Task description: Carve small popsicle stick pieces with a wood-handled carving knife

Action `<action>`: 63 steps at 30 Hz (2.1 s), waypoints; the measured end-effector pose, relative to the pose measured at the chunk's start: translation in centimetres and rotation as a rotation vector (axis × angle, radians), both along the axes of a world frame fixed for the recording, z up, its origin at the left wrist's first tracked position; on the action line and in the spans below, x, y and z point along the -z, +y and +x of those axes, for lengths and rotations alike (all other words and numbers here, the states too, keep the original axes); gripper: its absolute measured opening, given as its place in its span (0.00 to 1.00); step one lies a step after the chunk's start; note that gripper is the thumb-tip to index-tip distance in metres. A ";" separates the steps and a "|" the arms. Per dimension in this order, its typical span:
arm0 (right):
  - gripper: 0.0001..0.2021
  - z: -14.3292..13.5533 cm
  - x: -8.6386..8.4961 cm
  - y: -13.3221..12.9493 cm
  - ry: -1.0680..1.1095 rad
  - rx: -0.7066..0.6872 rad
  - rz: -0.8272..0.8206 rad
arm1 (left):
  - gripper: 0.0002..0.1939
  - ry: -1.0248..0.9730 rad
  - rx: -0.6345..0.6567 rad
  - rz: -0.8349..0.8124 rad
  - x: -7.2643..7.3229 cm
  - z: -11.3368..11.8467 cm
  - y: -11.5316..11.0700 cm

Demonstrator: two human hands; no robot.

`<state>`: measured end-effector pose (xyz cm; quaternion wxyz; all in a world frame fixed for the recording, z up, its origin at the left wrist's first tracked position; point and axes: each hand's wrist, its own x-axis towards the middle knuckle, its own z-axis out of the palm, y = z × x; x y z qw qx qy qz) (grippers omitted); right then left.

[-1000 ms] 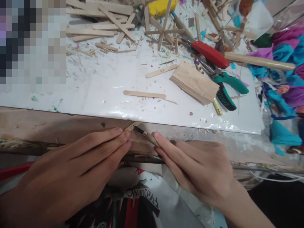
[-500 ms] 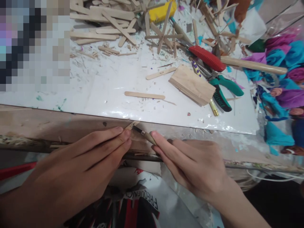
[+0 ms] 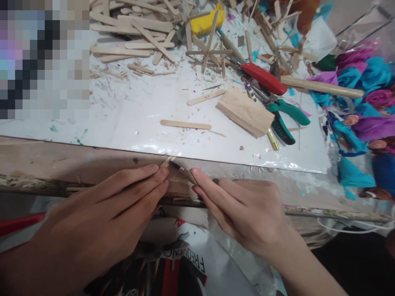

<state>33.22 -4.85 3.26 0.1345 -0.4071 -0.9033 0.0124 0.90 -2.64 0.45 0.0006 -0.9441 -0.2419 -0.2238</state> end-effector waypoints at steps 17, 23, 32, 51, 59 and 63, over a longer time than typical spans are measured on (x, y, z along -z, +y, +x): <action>0.38 0.1 0.1 0.1 0.040 0.031 -0.002 | 0.23 -0.010 0.024 -0.012 0.0 -0.2 0.1; 0.36 0.1 0.2 0.0 0.050 0.035 0.001 | 0.23 -0.007 0.025 -0.018 0.2 -0.1 0.2; 0.30 -0.2 0.1 0.1 0.055 0.032 -0.008 | 0.21 -0.029 0.017 -0.035 0.1 -0.2 0.1; 0.42 0.1 0.5 0.0 0.095 0.023 0.002 | 0.20 -0.039 -0.005 -0.045 0.9 -0.2 0.0; 0.41 0.2 0.5 -0.1 0.098 0.039 0.005 | 0.20 -0.059 -0.011 -0.071 0.9 -0.6 -0.1; 0.38 -0.1 0.4 -0.1 0.109 0.046 -0.001 | 0.19 -0.078 -0.009 -0.076 1.0 -0.5 -0.1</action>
